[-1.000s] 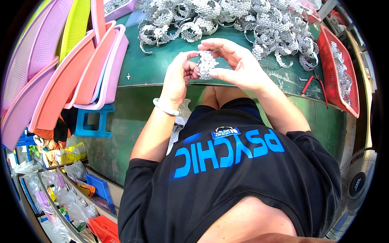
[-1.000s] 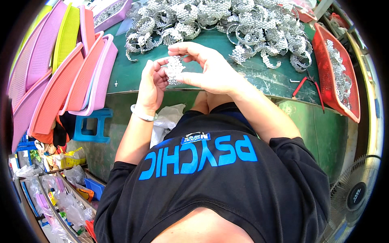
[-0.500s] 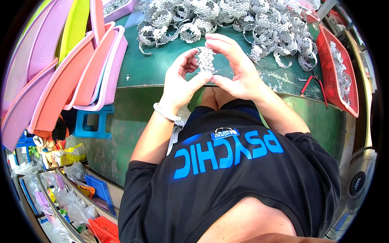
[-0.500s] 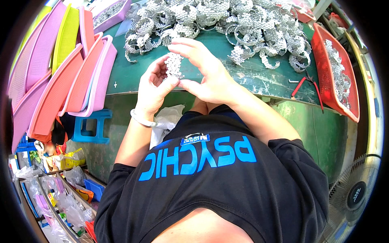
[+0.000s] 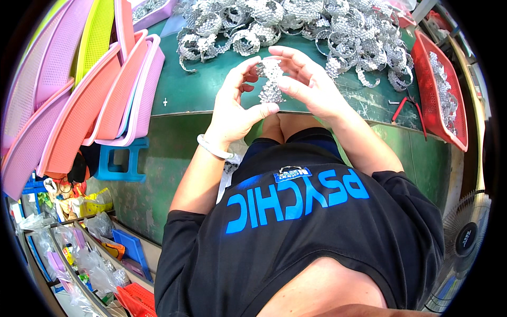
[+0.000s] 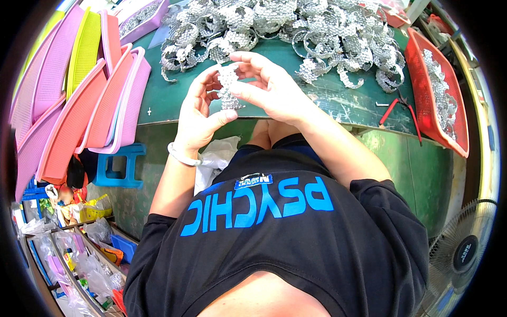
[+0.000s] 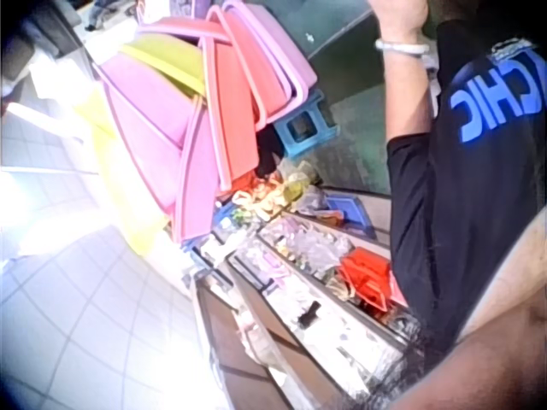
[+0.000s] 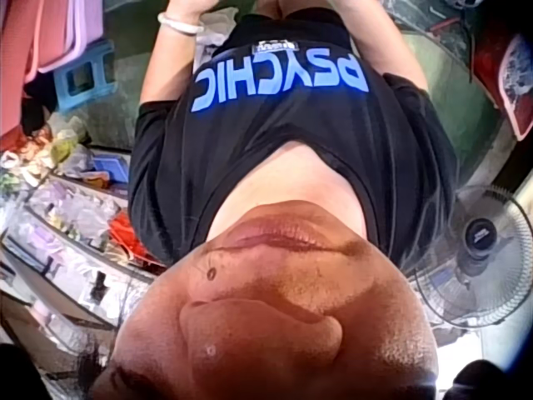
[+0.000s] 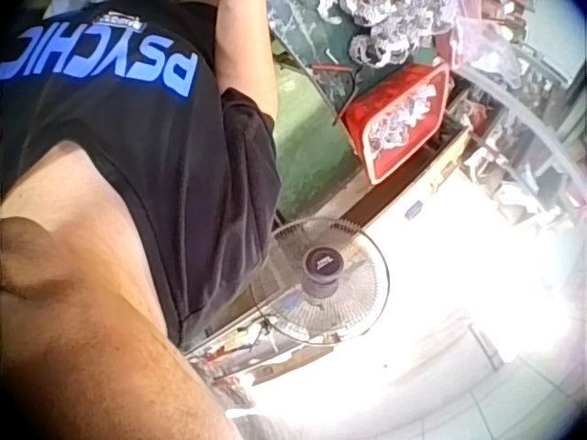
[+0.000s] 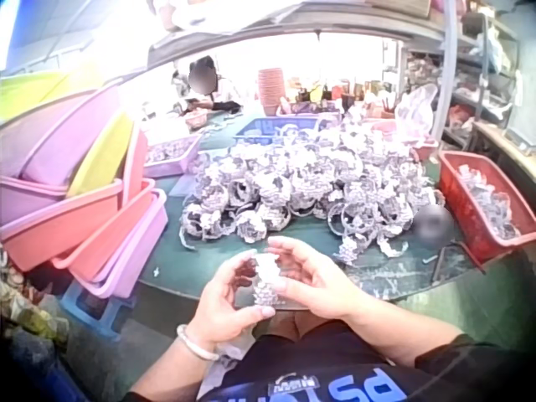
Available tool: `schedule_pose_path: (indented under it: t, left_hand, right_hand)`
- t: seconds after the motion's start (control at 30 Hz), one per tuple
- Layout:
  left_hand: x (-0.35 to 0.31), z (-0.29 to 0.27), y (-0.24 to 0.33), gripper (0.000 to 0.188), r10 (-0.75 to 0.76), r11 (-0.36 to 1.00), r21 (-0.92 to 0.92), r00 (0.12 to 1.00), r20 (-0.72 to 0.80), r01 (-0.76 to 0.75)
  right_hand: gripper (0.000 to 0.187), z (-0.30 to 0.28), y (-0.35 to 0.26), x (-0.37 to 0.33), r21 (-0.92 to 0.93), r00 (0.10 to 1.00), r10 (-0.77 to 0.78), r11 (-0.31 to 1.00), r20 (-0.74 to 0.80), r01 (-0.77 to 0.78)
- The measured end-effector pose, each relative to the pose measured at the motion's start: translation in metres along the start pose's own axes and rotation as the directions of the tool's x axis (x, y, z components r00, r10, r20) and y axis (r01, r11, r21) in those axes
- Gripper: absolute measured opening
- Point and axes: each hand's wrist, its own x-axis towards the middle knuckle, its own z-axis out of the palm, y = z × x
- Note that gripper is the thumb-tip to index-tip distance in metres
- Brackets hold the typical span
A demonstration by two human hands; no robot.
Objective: The person sits at a green table and repeatedly picks up small, coiled silver metal chains from a large pile. They hold each chain in both hands, stretch it out to inspect it, and then place it into a white plastic bag held in their lap.
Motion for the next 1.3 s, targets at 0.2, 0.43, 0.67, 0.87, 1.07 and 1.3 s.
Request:
schedule_pose_path:
  t: [0.2,0.43,0.67,0.87,1.07,1.3]
  left_hand:
    - [0.001,-0.002,0.0,0.081,0.002,1.0,0.024,0.999,0.037,-0.003]
    - [0.001,-0.003,-0.001,0.082,-0.01,0.999,0.039,0.998,0.057,0.008]
    - [0.001,-0.004,0.001,0.085,-0.02,0.999,0.035,0.998,0.068,0.018]
    - [-0.002,-0.002,-0.001,0.089,-0.079,0.997,-0.026,0.997,0.02,0.079]
    - [-0.007,0.001,0.007,0.087,-0.238,0.967,-0.092,0.971,-0.003,0.236]
    - [-0.003,0.011,0.029,0.078,-0.258,0.932,-0.275,0.965,-0.044,0.236]
  right_hand:
    - [0.051,-0.001,0.002,0.0,0.001,0.999,0.044,0.999,0.006,-0.044]
    - [0.05,-0.003,0.01,0.001,0.1,1.0,-0.001,0.995,0.003,0.0]
    - [0.051,-0.002,0.01,0.0,0.116,0.999,-0.04,0.992,-0.008,0.041]
    - [0.056,-0.001,0.014,0.001,0.026,0.987,-0.151,0.988,-0.061,0.152]
    - [0.062,0.0,0.016,0.001,-0.156,0.953,-0.291,0.948,-0.085,0.276]
    - [0.07,0.001,0.015,0.0,-0.392,0.888,-0.459,0.822,-0.026,0.414]
